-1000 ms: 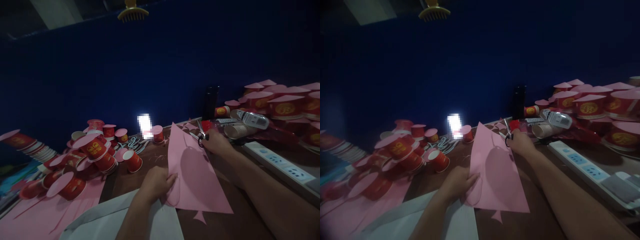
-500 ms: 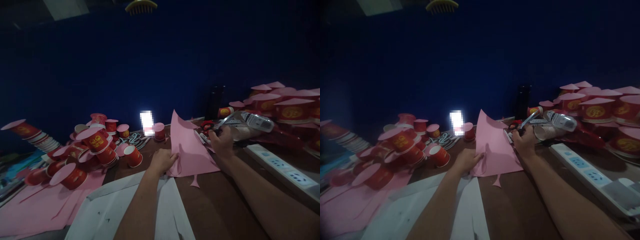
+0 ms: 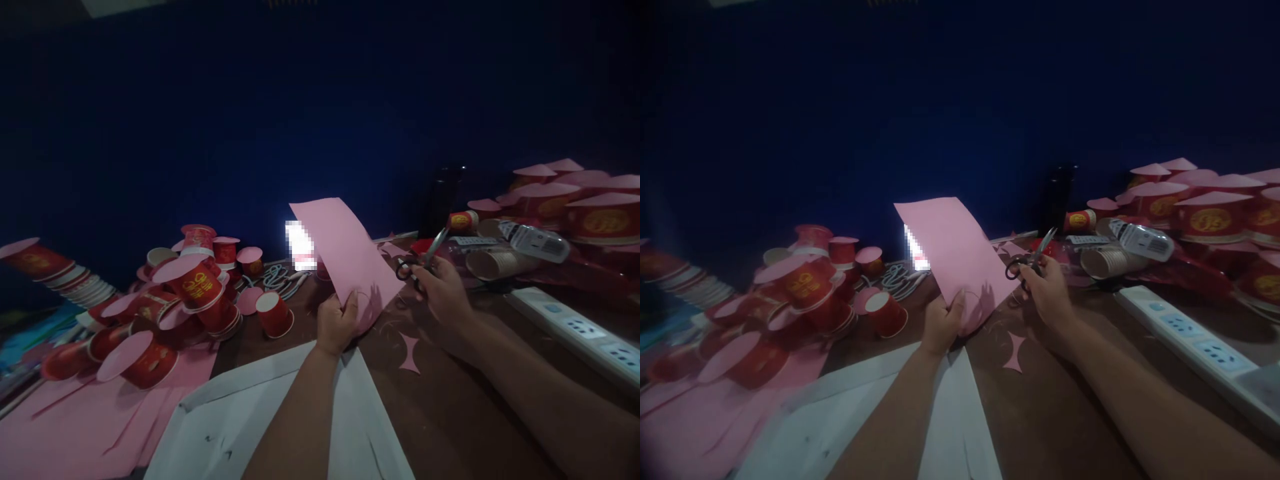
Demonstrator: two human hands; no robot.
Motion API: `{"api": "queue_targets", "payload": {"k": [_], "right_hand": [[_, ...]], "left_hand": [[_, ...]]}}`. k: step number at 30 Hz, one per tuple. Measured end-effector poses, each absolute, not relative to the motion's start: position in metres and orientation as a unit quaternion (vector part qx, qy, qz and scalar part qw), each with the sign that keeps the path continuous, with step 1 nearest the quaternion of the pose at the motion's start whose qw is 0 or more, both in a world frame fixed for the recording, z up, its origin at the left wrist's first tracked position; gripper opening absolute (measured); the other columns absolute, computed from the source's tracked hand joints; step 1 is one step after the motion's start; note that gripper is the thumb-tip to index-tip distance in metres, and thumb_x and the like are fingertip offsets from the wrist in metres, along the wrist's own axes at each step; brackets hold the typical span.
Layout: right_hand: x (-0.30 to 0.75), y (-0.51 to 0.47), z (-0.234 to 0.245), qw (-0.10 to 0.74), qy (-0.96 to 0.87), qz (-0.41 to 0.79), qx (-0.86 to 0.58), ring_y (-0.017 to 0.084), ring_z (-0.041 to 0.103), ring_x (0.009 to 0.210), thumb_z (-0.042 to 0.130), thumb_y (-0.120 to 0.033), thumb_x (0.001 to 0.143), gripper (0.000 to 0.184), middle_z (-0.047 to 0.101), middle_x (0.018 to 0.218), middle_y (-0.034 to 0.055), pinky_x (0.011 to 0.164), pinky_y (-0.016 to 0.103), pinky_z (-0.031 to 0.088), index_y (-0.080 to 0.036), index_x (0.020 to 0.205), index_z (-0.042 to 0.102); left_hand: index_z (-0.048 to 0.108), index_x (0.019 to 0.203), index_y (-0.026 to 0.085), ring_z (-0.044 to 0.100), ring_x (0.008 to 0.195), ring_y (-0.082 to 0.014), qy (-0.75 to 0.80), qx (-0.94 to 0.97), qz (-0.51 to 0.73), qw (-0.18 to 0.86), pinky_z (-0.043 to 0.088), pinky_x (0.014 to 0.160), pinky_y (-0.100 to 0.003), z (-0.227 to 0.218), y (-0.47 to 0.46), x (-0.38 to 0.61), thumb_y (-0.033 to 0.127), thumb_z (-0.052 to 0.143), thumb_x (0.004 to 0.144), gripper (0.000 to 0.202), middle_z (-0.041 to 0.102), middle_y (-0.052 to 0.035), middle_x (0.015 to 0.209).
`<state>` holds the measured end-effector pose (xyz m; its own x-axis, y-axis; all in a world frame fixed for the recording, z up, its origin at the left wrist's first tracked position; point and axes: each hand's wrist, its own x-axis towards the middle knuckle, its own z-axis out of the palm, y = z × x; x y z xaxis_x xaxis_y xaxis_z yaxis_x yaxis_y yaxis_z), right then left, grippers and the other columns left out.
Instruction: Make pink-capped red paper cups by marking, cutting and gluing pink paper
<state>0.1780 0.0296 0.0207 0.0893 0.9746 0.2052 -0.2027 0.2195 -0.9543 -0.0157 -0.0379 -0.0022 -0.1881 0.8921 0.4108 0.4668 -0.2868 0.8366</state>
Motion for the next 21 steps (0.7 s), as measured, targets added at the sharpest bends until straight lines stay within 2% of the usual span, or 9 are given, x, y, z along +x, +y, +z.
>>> {"api": "queue_targets", "payload": {"k": [3,6,11,13,16,18,21], "right_hand": [[0.175,0.027,0.020,0.592,-0.466,0.524,-0.397,0.005,0.034,0.045,0.072,-0.034,0.069,0.031,0.066,0.080,0.0005,0.033,0.016,0.032,-0.020,0.095,0.060],[0.175,0.024,0.019,0.575,-0.478,0.525,-0.407,0.005,0.035,0.048,0.071,-0.038,0.071,0.031,0.067,0.084,0.0022,0.036,0.016,0.032,-0.019,0.094,0.066],[0.177,0.016,0.026,0.568,-0.522,0.432,-0.468,0.011,0.053,0.065,0.069,-0.042,0.074,0.026,0.068,0.090,0.0039,0.045,0.019,0.037,-0.020,0.086,0.073],[0.175,0.012,0.029,0.564,-0.530,0.419,-0.475,0.013,0.056,0.068,0.066,-0.043,0.076,0.025,0.068,0.085,0.0031,0.048,0.021,0.039,-0.021,0.084,0.073],[0.168,0.007,0.033,0.555,-0.541,0.446,-0.448,0.013,0.058,0.066,0.064,-0.043,0.077,0.030,0.066,0.076,0.0011,0.053,0.022,0.044,-0.022,0.099,0.069],[0.161,0.002,0.035,0.544,-0.540,0.482,-0.425,0.014,0.061,0.069,0.063,-0.041,0.078,0.034,0.067,0.078,0.0012,0.058,0.024,0.049,-0.023,0.107,0.063],[0.149,-0.011,0.038,0.524,-0.529,0.517,-0.422,0.013,0.060,0.063,0.060,-0.039,0.081,0.028,0.068,0.084,0.0012,0.057,0.025,0.052,-0.026,0.105,0.059]], "left_hand": [[0.072,0.097,0.014,0.067,0.088,-0.0224,0.567,0.611,0.515,0.200,0.048,0.076,-0.029,-0.004,-0.038,-0.015,0.045,0.049,0.088,0.040,0.073,-0.0132,0.096],[0.072,0.095,0.015,0.067,0.087,-0.0223,0.576,0.623,0.483,0.216,0.047,0.075,-0.029,-0.005,-0.037,-0.016,0.046,0.048,0.088,0.040,0.073,-0.0122,0.095],[0.071,0.094,0.014,0.066,0.083,-0.0228,0.632,0.609,0.433,0.206,0.046,0.074,-0.030,-0.003,-0.036,-0.017,0.043,0.052,0.084,0.037,0.072,-0.0132,0.092],[0.071,0.091,0.013,0.066,0.080,-0.0228,0.653,0.601,0.413,0.204,0.045,0.072,-0.030,-0.002,-0.036,-0.016,0.043,0.052,0.083,0.036,0.072,-0.0136,0.087],[0.070,0.085,0.013,0.064,0.076,-0.0227,0.662,0.606,0.385,0.215,0.044,0.068,-0.030,-0.002,-0.035,-0.017,0.048,0.049,0.084,0.040,0.071,-0.0140,0.084],[0.070,0.083,0.013,0.064,0.075,-0.0229,0.647,0.625,0.372,0.231,0.043,0.067,-0.030,-0.002,-0.034,-0.018,0.050,0.047,0.084,0.044,0.071,-0.0147,0.085],[0.070,0.086,0.013,0.064,0.079,-0.0242,0.638,0.622,0.360,0.278,0.043,0.068,-0.030,-0.002,-0.034,-0.019,0.048,0.052,0.081,0.040,0.071,-0.0149,0.087]]}}
